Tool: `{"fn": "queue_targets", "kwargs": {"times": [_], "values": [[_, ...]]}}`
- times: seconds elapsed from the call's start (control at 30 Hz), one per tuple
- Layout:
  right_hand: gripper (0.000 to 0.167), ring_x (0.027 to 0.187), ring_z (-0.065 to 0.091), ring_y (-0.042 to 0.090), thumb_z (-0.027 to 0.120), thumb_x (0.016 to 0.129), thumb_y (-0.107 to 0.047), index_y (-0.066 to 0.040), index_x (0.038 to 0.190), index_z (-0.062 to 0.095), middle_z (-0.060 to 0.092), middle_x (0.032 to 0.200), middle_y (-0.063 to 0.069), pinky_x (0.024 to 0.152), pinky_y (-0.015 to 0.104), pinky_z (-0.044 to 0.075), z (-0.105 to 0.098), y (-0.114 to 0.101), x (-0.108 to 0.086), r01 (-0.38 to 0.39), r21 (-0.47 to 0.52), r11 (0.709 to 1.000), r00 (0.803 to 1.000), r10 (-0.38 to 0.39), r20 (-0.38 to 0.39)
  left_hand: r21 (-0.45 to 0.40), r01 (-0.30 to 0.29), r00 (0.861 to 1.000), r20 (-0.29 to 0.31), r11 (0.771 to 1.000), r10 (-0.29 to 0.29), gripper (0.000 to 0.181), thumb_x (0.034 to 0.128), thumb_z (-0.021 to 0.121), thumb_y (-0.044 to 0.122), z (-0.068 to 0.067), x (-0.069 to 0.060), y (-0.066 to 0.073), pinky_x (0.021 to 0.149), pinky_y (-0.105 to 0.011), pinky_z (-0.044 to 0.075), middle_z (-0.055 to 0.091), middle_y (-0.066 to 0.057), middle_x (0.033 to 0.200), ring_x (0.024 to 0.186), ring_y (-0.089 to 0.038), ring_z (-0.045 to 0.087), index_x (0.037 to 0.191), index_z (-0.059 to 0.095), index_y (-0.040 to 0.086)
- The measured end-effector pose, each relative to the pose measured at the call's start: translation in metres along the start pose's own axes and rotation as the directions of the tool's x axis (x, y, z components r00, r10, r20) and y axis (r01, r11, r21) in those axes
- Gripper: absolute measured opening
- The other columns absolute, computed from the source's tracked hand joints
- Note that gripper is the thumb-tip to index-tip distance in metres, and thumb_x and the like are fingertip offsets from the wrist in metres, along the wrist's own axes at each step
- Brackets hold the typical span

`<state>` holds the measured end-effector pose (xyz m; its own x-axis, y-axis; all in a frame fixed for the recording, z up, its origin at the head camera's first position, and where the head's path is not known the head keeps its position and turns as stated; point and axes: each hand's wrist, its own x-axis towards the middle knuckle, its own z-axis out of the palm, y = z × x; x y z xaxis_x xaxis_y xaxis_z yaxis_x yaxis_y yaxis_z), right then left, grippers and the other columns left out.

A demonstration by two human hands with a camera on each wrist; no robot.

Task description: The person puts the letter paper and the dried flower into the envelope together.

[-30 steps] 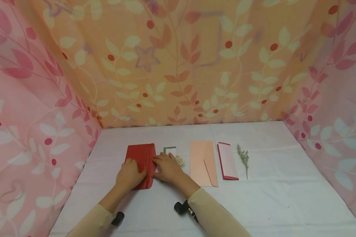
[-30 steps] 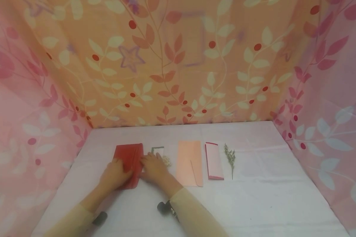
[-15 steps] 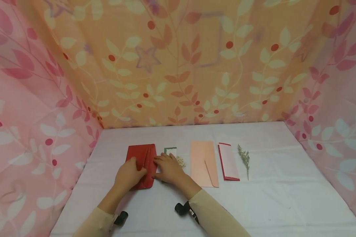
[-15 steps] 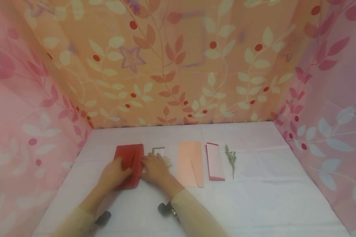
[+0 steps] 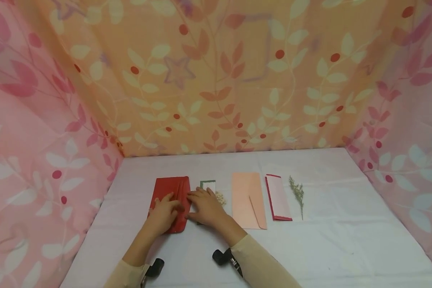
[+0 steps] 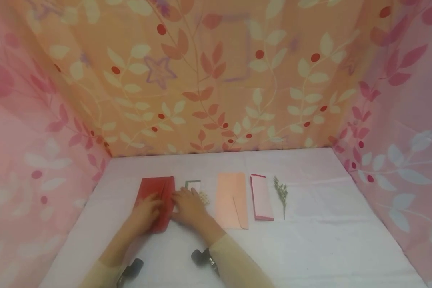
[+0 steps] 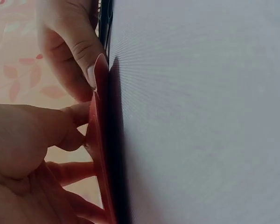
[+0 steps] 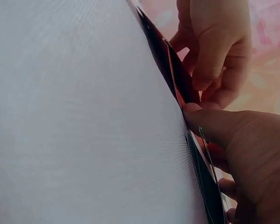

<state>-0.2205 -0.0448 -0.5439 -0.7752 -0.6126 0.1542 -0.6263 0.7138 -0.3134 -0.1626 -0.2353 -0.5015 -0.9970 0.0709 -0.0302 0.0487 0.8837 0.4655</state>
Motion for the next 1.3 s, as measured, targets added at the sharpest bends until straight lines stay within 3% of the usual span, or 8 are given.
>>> {"fn": "queue_targets", "kwargs": {"times": [0.2, 0.37, 0.5, 0.63, 0.87, 1.07, 1.13, 1.3], "values": [[0.060, 0.145, 0.045, 0.025, 0.071, 0.091, -0.048, -0.017, 0.141, 0.063, 0.059, 0.147, -0.002, 0.121, 0.053, 0.029, -0.013, 0.000, -0.002, 0.029, 0.005, 1.000, 0.999, -0.029, -0.017, 0.001, -0.007, 0.999, 0.032, 1.000, 0.007, 0.028, 0.0962, 0.060, 0.006, 0.001, -0.001, 0.000, 0.093, -0.091, 0.020, 0.042, -0.026, 0.157, 0.134, -0.077, 0.022, 0.109, 0.081, 0.021], [0.041, 0.129, 0.059, 0.023, 0.072, 0.093, -0.026, -0.010, 0.132, 0.067, 0.067, 0.132, 0.004, 0.111, 0.042, 0.046, -0.035, 0.002, -0.004, -0.029, 0.083, 0.996, 0.988, 0.042, -0.151, -0.004, -0.031, 0.999, -0.009, 1.000, 0.031, 0.027, 0.0944, 0.061, 0.003, 0.003, -0.004, -0.001, 0.095, -0.090, 0.020, 0.046, -0.025, 0.154, 0.136, -0.074, 0.024, 0.107, 0.080, 0.016], [0.031, 0.110, 0.065, 0.026, 0.072, 0.093, -0.019, -0.010, 0.122, 0.071, 0.070, 0.115, 0.007, 0.092, 0.041, 0.055, -0.053, 0.003, -0.009, -0.244, 0.105, 0.964, 0.942, 0.261, -0.209, 0.038, -0.019, 0.996, -0.089, 0.999, 0.022, 0.030, 0.0897, 0.069, 0.003, 0.010, -0.007, -0.003, 0.097, -0.087, 0.026, 0.066, -0.024, 0.130, 0.134, -0.069, 0.036, 0.119, 0.065, 0.004], [0.040, 0.096, 0.066, 0.029, 0.079, 0.088, -0.033, -0.005, 0.116, 0.071, 0.069, 0.103, 0.012, 0.077, 0.043, 0.057, -0.059, 0.003, -0.012, -0.443, 0.050, 0.895, 0.885, 0.446, -0.131, 0.048, 0.004, 0.989, -0.148, 0.999, 0.003, 0.040, 0.0855, 0.073, 0.003, 0.013, -0.008, -0.005, 0.097, -0.085, 0.030, 0.072, -0.016, 0.099, 0.132, -0.066, 0.043, 0.121, 0.054, 0.005], [0.061, 0.093, 0.061, 0.031, 0.086, 0.078, -0.051, 0.001, 0.107, 0.070, 0.062, 0.095, 0.013, 0.077, 0.046, 0.051, -0.052, 0.004, -0.012, -0.562, -0.058, 0.825, 0.827, 0.561, -0.036, 0.035, 0.013, 0.989, -0.147, 0.999, -0.008, 0.040, 0.0874, 0.072, 0.004, 0.010, -0.008, -0.001, 0.099, -0.084, 0.029, 0.074, -0.019, 0.100, 0.131, -0.064, 0.045, 0.122, 0.052, 0.006], [0.055, 0.094, 0.059, 0.032, 0.091, 0.073, -0.043, -0.002, 0.103, 0.070, 0.061, 0.096, 0.013, 0.079, 0.049, 0.045, -0.052, 0.005, -0.013, -0.566, 0.003, 0.824, 0.823, 0.566, -0.060, 0.017, 0.048, 0.980, -0.192, 0.999, -0.044, 0.047, 0.0831, 0.077, 0.008, 0.008, -0.010, 0.000, 0.086, -0.061, 0.054, 0.067, -0.018, 0.093, 0.092, -0.036, 0.064, 0.121, 0.051, -0.001], [0.050, 0.094, 0.058, 0.031, 0.092, 0.072, -0.035, -0.004, 0.103, 0.069, 0.061, 0.097, 0.012, 0.080, 0.049, 0.043, -0.053, 0.008, -0.013, -0.559, 0.065, 0.826, 0.825, 0.563, -0.057, 0.035, 0.062, 0.980, -0.190, 0.997, -0.054, 0.048, 0.0829, 0.077, 0.011, 0.007, -0.011, -0.002, 0.083, -0.055, 0.057, 0.067, -0.025, 0.108, 0.097, -0.038, 0.066, 0.122, 0.054, -0.005], [0.030, 0.089, 0.057, 0.027, 0.087, 0.075, -0.024, -0.013, 0.096, 0.067, 0.059, 0.094, 0.007, 0.078, 0.047, 0.040, -0.053, 0.020, -0.013, -0.521, 0.168, 0.837, 0.842, 0.536, -0.057, 0.096, 0.069, 0.987, -0.149, 0.993, -0.054, 0.053, 0.0845, 0.074, 0.018, 0.006, -0.010, -0.009, 0.101, -0.060, 0.050, 0.053, -0.034, 0.143, 0.133, -0.050, 0.052, 0.128, 0.063, -0.009]]}}
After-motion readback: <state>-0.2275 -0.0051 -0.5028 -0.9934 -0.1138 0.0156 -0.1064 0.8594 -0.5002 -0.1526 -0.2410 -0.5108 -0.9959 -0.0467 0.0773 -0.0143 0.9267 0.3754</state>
